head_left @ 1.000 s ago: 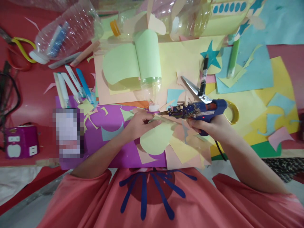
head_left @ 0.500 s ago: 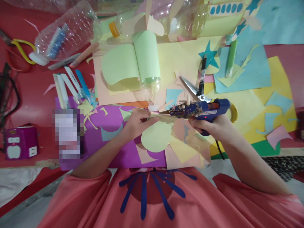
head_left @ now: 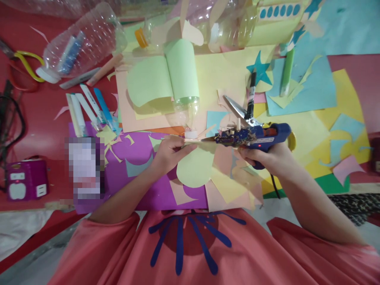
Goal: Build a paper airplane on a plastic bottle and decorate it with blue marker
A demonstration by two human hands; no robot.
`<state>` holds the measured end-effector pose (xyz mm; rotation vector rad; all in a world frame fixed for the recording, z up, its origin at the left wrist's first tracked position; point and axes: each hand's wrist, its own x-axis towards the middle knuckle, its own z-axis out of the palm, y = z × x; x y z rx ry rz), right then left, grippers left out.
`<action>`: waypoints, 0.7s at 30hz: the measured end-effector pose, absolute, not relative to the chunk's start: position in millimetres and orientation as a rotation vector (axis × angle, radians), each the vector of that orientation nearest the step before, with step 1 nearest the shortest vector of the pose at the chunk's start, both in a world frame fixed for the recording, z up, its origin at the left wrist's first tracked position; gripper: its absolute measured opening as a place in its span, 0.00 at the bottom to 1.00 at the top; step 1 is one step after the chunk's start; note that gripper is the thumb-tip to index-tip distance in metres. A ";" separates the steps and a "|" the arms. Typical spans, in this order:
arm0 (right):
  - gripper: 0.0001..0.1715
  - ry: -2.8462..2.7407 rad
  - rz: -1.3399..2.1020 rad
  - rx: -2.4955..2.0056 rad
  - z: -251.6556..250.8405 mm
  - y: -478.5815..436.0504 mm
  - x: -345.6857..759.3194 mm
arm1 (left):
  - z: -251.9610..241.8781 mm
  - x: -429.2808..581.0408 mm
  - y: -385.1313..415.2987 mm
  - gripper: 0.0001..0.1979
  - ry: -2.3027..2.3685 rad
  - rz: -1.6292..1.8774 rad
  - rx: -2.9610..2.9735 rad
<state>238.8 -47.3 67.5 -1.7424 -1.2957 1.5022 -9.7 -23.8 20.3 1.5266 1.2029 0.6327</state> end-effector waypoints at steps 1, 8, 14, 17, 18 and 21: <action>0.12 -1.299 1.495 -1.749 67.9 -47.3 239.1 | 20.4 -9.8 -24.2 0.24 1.214 0.650 1.520; 0.15 -1.251 1.499 -1.818 68.0 -48.0 240.3 | 23.1 -9.0 -24.3 0.26 1.225 0.715 1.513; 0.17 -1.272 1.488 -1.801 68.6 -48.7 243.3 | 22.1 -8.9 -23.0 0.27 1.180 0.750 1.496; 0.18 -1.254 1.482 -1.820 71.5 -48.7 245.2 | 22.6 -9.2 -22.4 0.26 1.172 0.756 1.500; 0.17 -1.244 1.476 -1.825 72.6 -48.6 245.6 | 23.1 -9.2 -22.2 0.26 1.177 0.751 1.499; 0.14 -1.219 1.462 -1.828 75.3 -48.5 246.2 | 24.8 -9.4 -22.0 0.27 1.197 0.727 1.479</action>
